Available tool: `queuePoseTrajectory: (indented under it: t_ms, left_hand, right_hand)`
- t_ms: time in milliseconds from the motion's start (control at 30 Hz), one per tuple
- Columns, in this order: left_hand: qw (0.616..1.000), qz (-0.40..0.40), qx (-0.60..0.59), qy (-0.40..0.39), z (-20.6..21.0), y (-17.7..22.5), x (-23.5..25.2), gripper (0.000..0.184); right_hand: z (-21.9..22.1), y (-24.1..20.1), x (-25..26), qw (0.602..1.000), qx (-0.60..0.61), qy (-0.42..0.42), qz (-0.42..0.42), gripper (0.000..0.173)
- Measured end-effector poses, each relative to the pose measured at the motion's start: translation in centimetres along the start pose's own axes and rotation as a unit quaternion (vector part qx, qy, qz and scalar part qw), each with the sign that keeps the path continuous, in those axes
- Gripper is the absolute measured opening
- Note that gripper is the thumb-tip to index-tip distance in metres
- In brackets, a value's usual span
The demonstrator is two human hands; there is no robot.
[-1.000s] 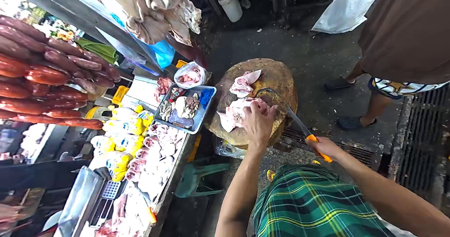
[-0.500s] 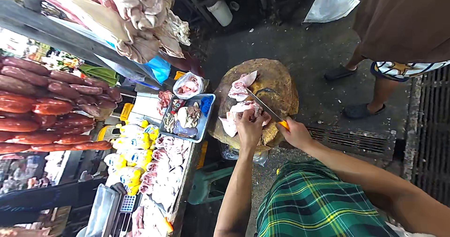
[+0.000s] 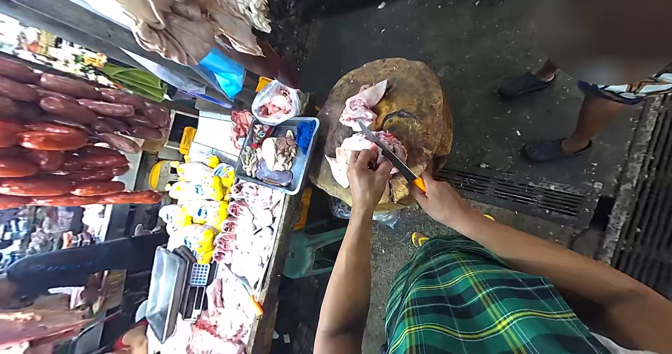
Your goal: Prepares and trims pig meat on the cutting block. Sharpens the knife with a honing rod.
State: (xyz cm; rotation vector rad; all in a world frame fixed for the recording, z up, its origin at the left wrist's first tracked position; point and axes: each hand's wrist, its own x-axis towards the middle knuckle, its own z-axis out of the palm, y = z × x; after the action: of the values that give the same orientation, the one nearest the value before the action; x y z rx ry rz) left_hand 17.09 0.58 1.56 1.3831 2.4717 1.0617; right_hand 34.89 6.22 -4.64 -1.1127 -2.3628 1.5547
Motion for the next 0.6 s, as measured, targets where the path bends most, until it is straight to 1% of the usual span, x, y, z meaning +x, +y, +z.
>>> queuePoseTrajectory:
  t_ms: [67,133,200,233,300,333,367,400,433,467,500,533,600]
  left_hand:
    - [1.0,0.001,-0.008,-0.008,0.0,-0.5,0.3,0.015]
    - [0.999,0.002,-0.021,-0.026,-0.3,-1.0,0.7,0.016]
    - [0.997,-0.004,-0.067,-0.048,-0.7,-1.6,1.3,0.013]
    - [0.992,-0.02,-0.11,-0.062,-1.1,-2.2,1.7,0.011]
    - [0.967,-0.075,-0.223,-0.095,-2.0,-4.4,2.7,0.008]
    - [0.948,-0.096,-0.282,-0.112,-2.3,-5.8,3.2,0.009]
    - [0.932,-0.107,-0.32,-0.135,-2.7,-6.8,3.6,0.015]
    - [0.925,-0.104,-0.326,-0.165,-3.1,-7.0,3.8,0.025]
    - [0.928,-0.096,-0.304,-0.193,-3.6,-6.5,4.0,0.035]
    - [0.938,-0.088,-0.262,-0.209,-3.9,-5.8,4.1,0.039]
    - [0.949,-0.081,-0.216,-0.215,-4.1,-5.3,4.1,0.037]
    - [0.956,-0.075,-0.18,-0.217,-4.2,-5.1,4.1,0.032]
    - [0.962,-0.058,-0.147,-0.224,-4.0,-5.4,4.2,0.027]
  right_hand:
    - [0.1,0.3,0.0,1.0,-0.021,-0.003,0.008,0.045]
    - [0.8,0.3,0.2,0.999,-0.028,0.013,0.012,0.046]
    - [2.4,1.3,0.3,0.999,-0.017,0.038,0.009,0.047]
    - [3.4,2.3,0.2,0.999,-0.012,0.046,0.008,0.048]
    - [5.0,4.7,-0.4,0.999,-0.016,0.032,0.019,0.055]
    - [5.4,5.7,-0.9,0.999,-0.022,0.019,0.023,0.058]
    - [5.8,6.3,-1.7,0.999,-0.02,0.013,0.027,0.06]
    - [5.9,6.4,-2.6,0.999,-0.014,0.02,0.033,0.062]
    - [5.9,6.1,-3.5,0.998,-0.006,0.046,0.036,0.061]
    - [5.8,5.4,-4.3,0.995,0.002,0.088,0.034,0.06]
    - [5.8,4.1,-4.7,0.991,0.009,0.127,0.036,0.059]
    - [5.4,2.2,-4.9,0.988,0.013,0.146,0.052,0.057]
    - [4.3,-2.4,-4.4,0.983,0.014,0.156,0.096,0.054]
